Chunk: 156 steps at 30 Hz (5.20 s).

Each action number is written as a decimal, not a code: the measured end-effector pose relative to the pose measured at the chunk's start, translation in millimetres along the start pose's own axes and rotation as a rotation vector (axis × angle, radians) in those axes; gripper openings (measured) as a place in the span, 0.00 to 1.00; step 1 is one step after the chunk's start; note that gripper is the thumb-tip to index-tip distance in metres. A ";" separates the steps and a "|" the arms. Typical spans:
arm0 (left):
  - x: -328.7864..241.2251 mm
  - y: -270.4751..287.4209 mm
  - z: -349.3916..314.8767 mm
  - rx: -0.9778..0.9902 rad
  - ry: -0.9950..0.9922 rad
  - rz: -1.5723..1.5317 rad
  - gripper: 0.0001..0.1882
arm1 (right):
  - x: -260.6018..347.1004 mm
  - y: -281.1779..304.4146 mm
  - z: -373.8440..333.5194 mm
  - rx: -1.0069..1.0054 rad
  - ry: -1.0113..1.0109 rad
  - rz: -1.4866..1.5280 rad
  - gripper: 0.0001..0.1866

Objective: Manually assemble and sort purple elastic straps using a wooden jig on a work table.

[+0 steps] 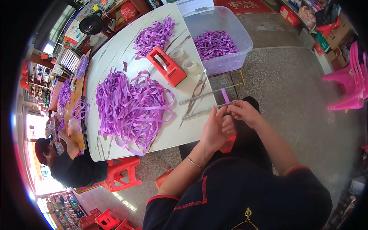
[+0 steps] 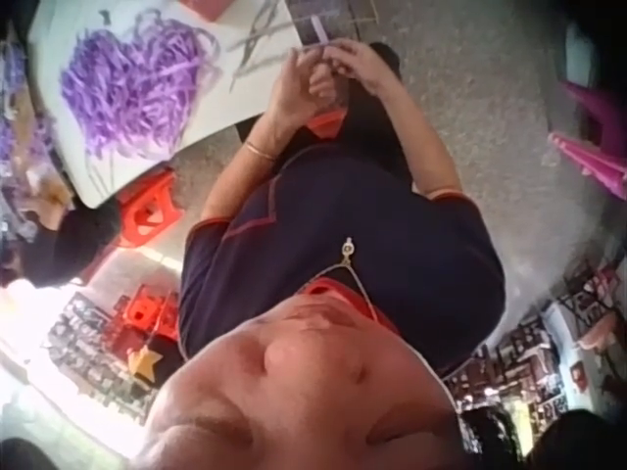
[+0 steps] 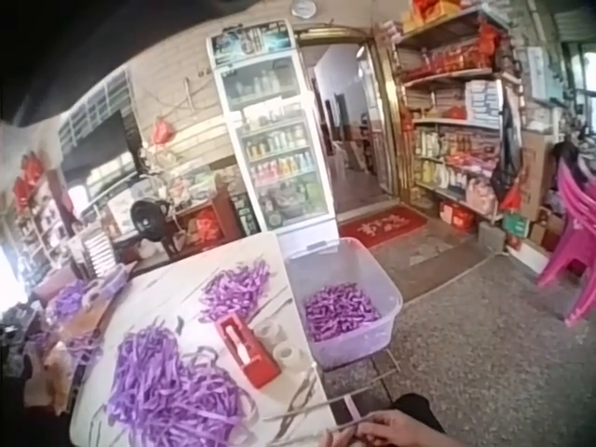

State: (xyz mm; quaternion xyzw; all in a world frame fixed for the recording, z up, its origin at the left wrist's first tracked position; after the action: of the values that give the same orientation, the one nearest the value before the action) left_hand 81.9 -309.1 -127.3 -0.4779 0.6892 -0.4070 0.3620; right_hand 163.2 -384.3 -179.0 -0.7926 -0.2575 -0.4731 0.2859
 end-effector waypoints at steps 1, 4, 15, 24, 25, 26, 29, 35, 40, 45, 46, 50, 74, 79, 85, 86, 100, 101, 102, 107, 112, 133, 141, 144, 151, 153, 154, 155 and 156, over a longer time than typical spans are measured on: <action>-0.2 -0.5 0.8 0.053 0.019 -0.052 0.26 | 0.6 0.2 0.5 0.000 0.007 -0.014 0.09; -1.2 -2.0 1.6 0.117 0.045 -0.122 0.27 | 0.6 1.5 1.2 0.014 0.003 -0.026 0.09; -7.2 -3.8 -2.6 0.253 0.069 -0.199 0.30 | 95.4 -8.8 -8.8 0.282 0.020 -0.471 0.19; -3.2 2.1 -3.5 0.320 0.114 -0.167 0.29 | 176.2 -94.2 117.2 -0.201 0.664 -0.906 0.14; -3.8 3.3 -3.8 0.316 0.101 -0.162 0.30 | 182.8 -98.7 122.8 -0.194 0.671 -0.908 0.14; -4.3 3.7 -3.6 0.319 0.094 -0.161 0.30 | 180.2 -102.6 133.3 -0.110 0.515 -0.964 0.14; -1.9 1.1 -2.3 0.348 0.130 -0.171 0.31 | 170.8 -104.3 162.3 -0.001 0.346 -0.908 0.15; -4.0 3.8 -2.1 0.340 0.121 -0.154 0.30 | 165.2 -115.6 162.1 0.138 0.248 -0.443 0.11; -4.4 -1.2 -2.2 0.335 0.118 -0.112 0.26 | 171.7 -107.7 135.2 0.104 0.178 -0.369 0.12; -4.9 0.5 -4.2 0.333 0.112 -0.117 0.27 | 144.1 -106.2 106.5 0.119 0.218 -0.478 0.10; -4.7 0.5 -3.9 0.334 0.113 -0.118 0.28 | 136.5 -103.7 106.7 0.083 0.225 -0.497 0.12; -3.4 0.4 -3.1 0.290 0.108 -0.109 0.33 | 125.1 -96.4 113.1 -0.012 0.339 -0.608 0.13; -4.2 0.6 -2.4 0.323 0.116 -0.138 0.30 | 136.8 -29.0 43.0 0.402 0.225 -1.256 0.10; -2.7 0.4 -2.3 0.339 0.118 -0.157 0.32 | 130.6 -27.1 37.0 0.356 0.152 -1.608 0.11; -2.8 1.4 -1.9 0.354 0.116 -0.154 0.32 | 132.8 -35.3 37.4 0.295 0.169 -1.831 0.09; -2.6 1.0 -1.9 0.346 0.111 -0.148 0.32 | 132.6 -35.5 38.1 0.281 0.178 -1.867 0.10; -3.3 -1.8 -3.1 0.322 0.109 -0.160 0.25 | 134.1 -47.7 41.9 0.214 0.122 -2.143 0.13; -3.0 -1.8 -2.9 0.317 0.111 -0.162 0.25 | 134.5 -46.1 42.4 0.196 0.133 -2.150 0.15; -2.7 -1.8 -2.8 0.311 0.114 -0.165 0.25 | 135.1 -44.5 42.6 0.177 0.144 -2.156 0.16; -2.9 0.4 -1.2 0.322 0.110 -0.151 0.28 | 145.8 -35.6 33.5 0.009 0.218 -2.148 0.22; -4.9 1.6 -2.4 0.334 0.099 -0.153 0.30 | 128.2 0.7 29.6 -0.071 0.274 -1.829 0.21; -3.4 -1.1 -1.3 0.253 0.055 -0.047 0.36 | -46.1 -30.6 62.5 0.651 -0.026 0.825 0.13; -4.4 -4.4 -2.7 0.252 0.058 -0.044 0.36 | -37.7 -18.5 56.7 0.450 -0.077 0.738 0.06; -3.1 -4.1 -1.7 0.278 0.071 -0.057 0.35 | -34.2 -3.5 54.5 0.333 -0.093 0.635 0.06; -3.2 -4.6 -2.3 0.262 0.061 -0.063 0.33 | -4.7 8.1 38.7 0.222 -0.047 0.346 0.07; -2.5 -5.0 -2.1 0.280 0.072 -0.078 0.32 | 2.2 15.8 34.7 0.173 -0.065 0.277 0.08; -2.0 -4.3 -1.8 0.280 0.076 -0.077 0.32 | 6.2 21.3 31.8 0.122 -0.084 0.206 0.09; -2.6 -3.0 -1.5 0.285 0.076 -0.090 0.32 | 13.8 22.0 29.2 0.122 -0.085 0.206 0.09; -3.1 -2.4 -1.5 0.290 0.077 -0.104 0.31 | 22.4 22.8 25.6 0.122 -0.087 0.132 0.12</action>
State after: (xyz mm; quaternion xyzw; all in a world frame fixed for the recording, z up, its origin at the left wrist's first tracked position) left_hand 82.3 -306.3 -124.1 -0.4395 0.6108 -0.5385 0.3792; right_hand 203.4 -379.4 -173.6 -0.8087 -0.2451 -0.4018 0.3529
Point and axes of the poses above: each hand's wrist, its own z-axis towards the middle knuckle, its own y-axis out of the back of the hand, x = y × z, the point moved 6 cm from there along z, towards the middle knuckle, and after that the axes turned 12 degrees about -z, right-handed, at the moved point
